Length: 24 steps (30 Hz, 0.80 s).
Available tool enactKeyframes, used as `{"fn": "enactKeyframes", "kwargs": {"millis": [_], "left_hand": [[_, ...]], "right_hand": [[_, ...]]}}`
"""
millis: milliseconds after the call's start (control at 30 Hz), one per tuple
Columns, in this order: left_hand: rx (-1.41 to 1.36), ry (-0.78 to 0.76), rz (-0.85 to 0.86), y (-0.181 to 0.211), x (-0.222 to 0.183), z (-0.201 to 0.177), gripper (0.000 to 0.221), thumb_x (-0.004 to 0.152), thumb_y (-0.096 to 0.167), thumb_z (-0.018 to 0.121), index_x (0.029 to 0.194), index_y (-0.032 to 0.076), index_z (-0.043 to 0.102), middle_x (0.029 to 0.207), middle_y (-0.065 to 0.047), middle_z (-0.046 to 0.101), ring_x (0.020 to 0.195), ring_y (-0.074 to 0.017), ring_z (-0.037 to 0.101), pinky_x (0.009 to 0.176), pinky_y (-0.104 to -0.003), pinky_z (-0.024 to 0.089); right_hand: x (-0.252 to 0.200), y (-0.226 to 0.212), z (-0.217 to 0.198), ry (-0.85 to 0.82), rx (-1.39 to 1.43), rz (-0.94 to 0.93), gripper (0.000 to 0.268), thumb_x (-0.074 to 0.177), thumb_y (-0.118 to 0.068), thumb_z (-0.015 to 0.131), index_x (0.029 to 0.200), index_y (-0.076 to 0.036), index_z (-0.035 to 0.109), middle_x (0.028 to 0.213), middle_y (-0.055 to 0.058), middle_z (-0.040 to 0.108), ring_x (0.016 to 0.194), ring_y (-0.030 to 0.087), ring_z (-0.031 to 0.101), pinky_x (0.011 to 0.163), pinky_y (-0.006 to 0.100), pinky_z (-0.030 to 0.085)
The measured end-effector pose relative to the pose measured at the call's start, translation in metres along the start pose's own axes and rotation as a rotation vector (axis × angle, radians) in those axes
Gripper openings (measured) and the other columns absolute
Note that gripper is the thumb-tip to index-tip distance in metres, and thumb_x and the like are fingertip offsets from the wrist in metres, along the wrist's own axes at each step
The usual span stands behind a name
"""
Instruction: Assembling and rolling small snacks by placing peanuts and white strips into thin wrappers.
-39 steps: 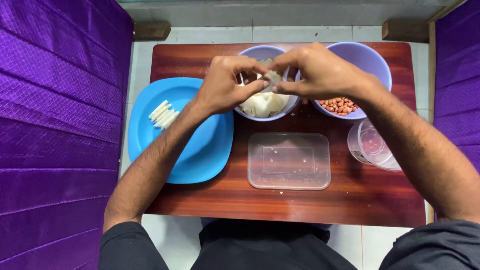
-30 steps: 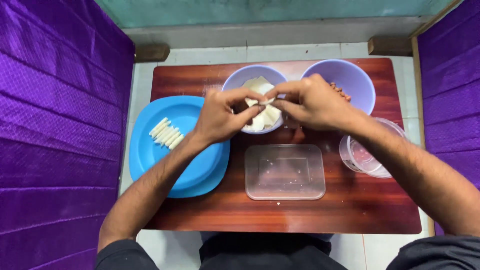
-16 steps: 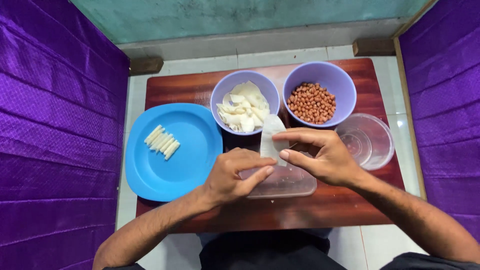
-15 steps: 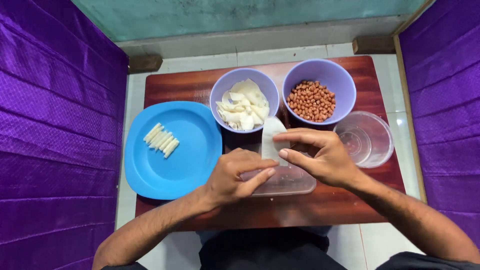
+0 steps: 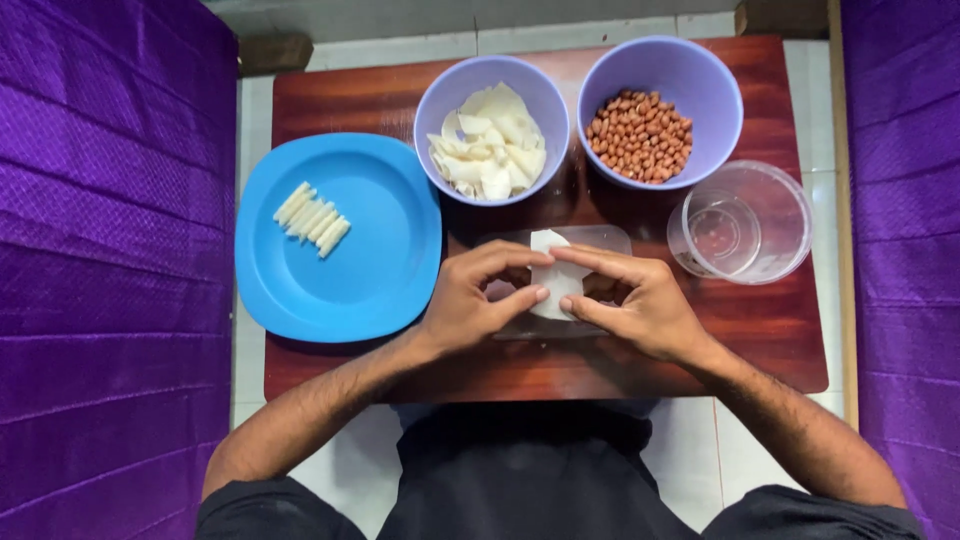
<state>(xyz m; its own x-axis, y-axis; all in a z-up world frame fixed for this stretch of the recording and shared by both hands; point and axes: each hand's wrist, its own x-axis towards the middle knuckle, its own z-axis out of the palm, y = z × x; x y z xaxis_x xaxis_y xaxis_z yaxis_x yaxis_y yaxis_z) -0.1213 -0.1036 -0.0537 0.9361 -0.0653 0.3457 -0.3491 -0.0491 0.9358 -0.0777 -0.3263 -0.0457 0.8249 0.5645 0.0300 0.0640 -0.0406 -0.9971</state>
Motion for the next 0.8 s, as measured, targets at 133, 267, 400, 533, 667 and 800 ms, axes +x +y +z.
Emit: {"fn": "enactKeyframes", "kwargs": {"millis": [133,267,400,533,667,800], "left_hand": [[-0.06,0.01,-0.049,-0.009,-0.003,-0.001,0.032,0.086,0.001,0.081,0.117,0.004,0.077,0.107,-0.013,0.074,0.077,-0.017,0.073,0.071,-0.031,0.062],[-0.083,-0.027,-0.075,-0.017,-0.008,-0.001,0.04,0.084,-0.001,0.081,0.123,0.003,0.074,0.114,-0.014,0.072,0.076,-0.0167,0.073,0.07,-0.03,0.063],[-0.07,-0.057,-0.079,-0.018,-0.009,0.0,0.044,0.084,-0.003,0.081,0.127,0.003,0.072,0.119,-0.016,0.071,0.075,-0.0175,0.073,0.068,-0.03,0.063],[-0.023,-0.064,-0.082,-0.019,-0.008,-0.002,0.045,0.084,-0.002,0.08,0.128,0.004,0.071,0.12,-0.017,0.07,0.076,-0.0201,0.075,0.067,-0.03,0.064],[0.037,-0.076,-0.079,-0.026,-0.013,-0.002,0.047,0.084,0.0,0.08,0.13,0.006,0.07,0.122,-0.016,0.07,0.071,-0.0214,0.075,0.061,-0.029,0.062],[0.032,-0.101,-0.095,-0.024,-0.014,0.002,0.046,0.085,0.001,0.077,0.13,0.006,0.07,0.121,-0.014,0.071,0.063,-0.0186,0.073,0.053,-0.026,0.06]], "right_hand": [[0.004,0.015,-0.005,-0.028,0.007,0.056,0.066,0.078,0.01,0.079,0.141,-0.001,0.061,0.131,0.018,0.068,0.074,0.011,0.069,0.064,0.026,0.062],[0.023,-0.011,-0.004,-0.069,-0.075,0.07,0.055,0.086,0.003,0.075,0.14,-0.002,0.063,0.092,0.017,0.073,0.062,0.014,0.064,0.053,0.028,0.06],[0.038,-0.003,-0.009,-0.063,-0.142,0.023,0.043,0.089,0.004,0.073,0.132,-0.001,0.068,0.093,0.016,0.074,0.067,0.015,0.066,0.059,0.03,0.061],[0.04,0.003,-0.008,-0.053,-0.135,0.025,0.043,0.087,0.005,0.075,0.129,0.001,0.069,0.09,0.015,0.074,0.068,0.014,0.066,0.059,0.029,0.061],[0.033,0.011,-0.011,-0.059,-0.121,0.045,0.047,0.086,0.003,0.076,0.132,-0.001,0.068,0.082,0.013,0.074,0.064,0.014,0.067,0.056,0.028,0.06],[0.026,0.007,-0.009,-0.088,-0.19,-0.012,0.051,0.089,0.0,0.071,0.139,-0.003,0.062,0.07,0.008,0.074,0.053,0.014,0.068,0.047,0.027,0.055]]}}
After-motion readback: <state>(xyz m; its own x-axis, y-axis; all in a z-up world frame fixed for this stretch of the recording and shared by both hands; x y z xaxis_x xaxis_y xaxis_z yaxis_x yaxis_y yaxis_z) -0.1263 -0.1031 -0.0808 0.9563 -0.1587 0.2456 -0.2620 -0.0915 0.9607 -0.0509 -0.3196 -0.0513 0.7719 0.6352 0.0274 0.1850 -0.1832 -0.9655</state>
